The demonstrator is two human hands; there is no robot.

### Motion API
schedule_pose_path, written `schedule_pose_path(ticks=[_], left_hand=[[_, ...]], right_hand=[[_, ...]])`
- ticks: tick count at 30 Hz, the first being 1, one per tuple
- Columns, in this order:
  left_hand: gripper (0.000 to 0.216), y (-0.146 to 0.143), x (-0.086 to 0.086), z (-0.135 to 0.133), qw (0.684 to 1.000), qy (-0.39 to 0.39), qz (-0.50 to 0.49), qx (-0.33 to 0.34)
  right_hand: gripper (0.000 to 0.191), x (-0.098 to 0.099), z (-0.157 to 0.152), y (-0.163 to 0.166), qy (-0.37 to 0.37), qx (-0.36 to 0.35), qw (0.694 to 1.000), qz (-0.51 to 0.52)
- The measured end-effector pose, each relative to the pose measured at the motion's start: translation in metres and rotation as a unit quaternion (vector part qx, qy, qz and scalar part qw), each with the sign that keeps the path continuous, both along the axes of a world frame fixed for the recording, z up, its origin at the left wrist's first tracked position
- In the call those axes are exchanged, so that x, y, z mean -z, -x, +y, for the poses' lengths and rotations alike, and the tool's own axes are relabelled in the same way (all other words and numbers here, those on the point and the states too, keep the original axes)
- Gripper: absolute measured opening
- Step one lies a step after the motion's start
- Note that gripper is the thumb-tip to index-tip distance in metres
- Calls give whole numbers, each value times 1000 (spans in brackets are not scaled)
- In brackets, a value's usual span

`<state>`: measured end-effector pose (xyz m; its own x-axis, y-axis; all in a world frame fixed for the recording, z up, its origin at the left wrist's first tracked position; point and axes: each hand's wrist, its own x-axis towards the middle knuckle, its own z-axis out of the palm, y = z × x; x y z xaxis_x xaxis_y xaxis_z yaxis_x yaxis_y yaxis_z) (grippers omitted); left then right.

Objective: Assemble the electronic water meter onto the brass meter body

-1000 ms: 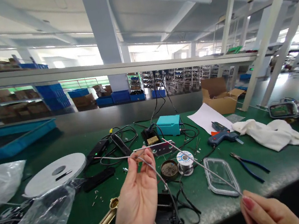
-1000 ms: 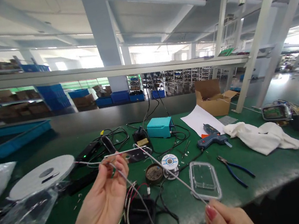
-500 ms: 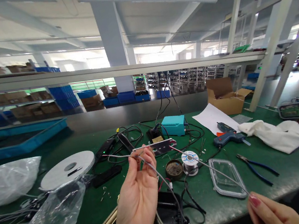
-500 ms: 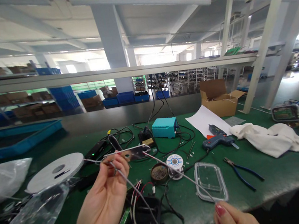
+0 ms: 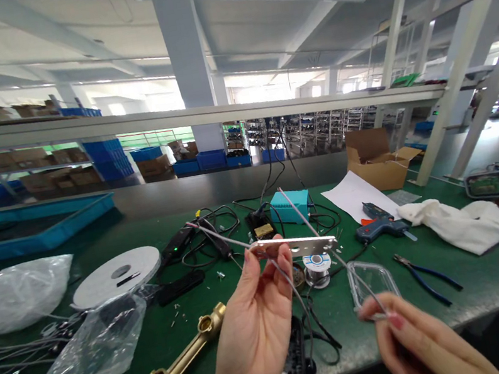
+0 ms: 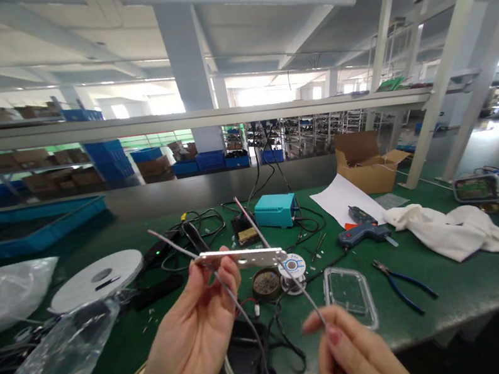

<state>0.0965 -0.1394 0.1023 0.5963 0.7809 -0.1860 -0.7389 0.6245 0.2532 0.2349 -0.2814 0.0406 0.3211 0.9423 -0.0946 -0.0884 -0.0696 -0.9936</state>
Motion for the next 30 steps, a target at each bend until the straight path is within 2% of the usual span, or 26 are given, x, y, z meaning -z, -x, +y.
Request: schedule_pose_path(ticks=[3,6,10,15,18,22,27,30], left_hand=[[35,1,-18,-6,991,-108,17,77],[34,11,-45,-4,968,-221,25,112],[35,32,-82,5,945,-312,39,86],[32,55,-110,15,910,-402,102,-4],[32,63,-115,21,892,-433,125,-43],[30,69,-108,29,870,-456,169,-78],[29,79,-93,43,870,-445,184,-105],[30,87,-86,51,869,-452,170,-103]], right_hand=[[51,-40,19,-3,-113,27,989,89],[31,-80,36,-7,-152,-21,985,81],[14,-116,59,-2,-131,-100,985,57],[11,-139,93,21,-134,-114,984,18],[8,-149,114,37,-145,-120,982,-4],[10,-155,138,53,-112,-154,982,13],[6,-147,162,69,-53,-156,983,84],[8,-138,175,77,-57,-179,977,104]])
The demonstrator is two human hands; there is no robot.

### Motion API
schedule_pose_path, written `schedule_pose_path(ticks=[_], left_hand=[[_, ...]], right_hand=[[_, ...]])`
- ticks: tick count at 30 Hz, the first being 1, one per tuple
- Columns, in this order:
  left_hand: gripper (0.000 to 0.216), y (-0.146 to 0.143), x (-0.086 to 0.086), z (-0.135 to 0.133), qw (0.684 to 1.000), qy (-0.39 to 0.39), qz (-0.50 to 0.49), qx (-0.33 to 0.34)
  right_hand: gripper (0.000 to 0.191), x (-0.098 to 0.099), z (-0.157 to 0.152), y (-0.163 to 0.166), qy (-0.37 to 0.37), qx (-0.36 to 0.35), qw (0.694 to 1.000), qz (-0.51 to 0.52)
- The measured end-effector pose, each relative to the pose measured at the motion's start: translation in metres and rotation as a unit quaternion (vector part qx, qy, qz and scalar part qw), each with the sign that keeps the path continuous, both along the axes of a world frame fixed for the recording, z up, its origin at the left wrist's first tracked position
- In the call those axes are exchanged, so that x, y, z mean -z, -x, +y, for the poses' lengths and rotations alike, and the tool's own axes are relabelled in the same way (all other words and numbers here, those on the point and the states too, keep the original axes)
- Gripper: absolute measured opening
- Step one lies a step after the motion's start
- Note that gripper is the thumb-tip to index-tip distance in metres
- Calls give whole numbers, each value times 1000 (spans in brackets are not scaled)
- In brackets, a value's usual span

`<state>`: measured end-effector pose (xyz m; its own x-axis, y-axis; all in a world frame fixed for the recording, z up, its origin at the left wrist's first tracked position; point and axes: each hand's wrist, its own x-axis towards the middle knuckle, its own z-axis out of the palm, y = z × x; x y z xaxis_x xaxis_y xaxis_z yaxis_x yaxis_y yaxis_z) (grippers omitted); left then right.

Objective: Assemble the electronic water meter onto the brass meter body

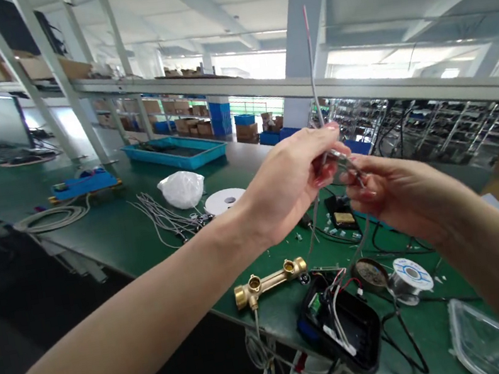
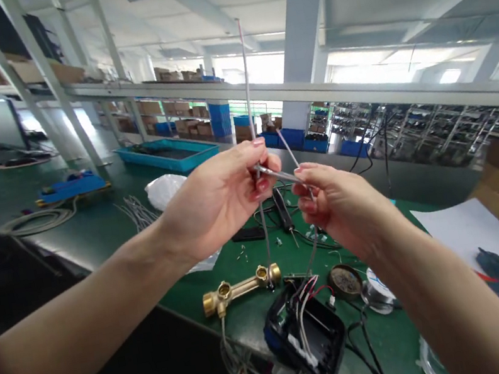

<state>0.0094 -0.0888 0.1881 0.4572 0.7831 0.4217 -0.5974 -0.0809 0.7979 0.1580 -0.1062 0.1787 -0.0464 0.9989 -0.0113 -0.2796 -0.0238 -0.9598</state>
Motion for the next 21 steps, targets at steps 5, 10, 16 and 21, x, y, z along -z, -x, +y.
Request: schedule_pose_path(ticks=[5,10,16,21], left_hand=[[31,10,7,4,1000,7,12,-26],[25,24,5,6,968,-123,92,-200],[25,45,-22,2,924,-254,115,-260],[25,37,-27,-6,953,-122,196,-196]], right_hand=[[14,8,19,5,-13,6,999,-38],[16,-1,18,6,-173,175,957,-153],[14,-31,4,-4,-360,169,893,-211],[28,-45,24,-17,-194,-90,911,-354]])
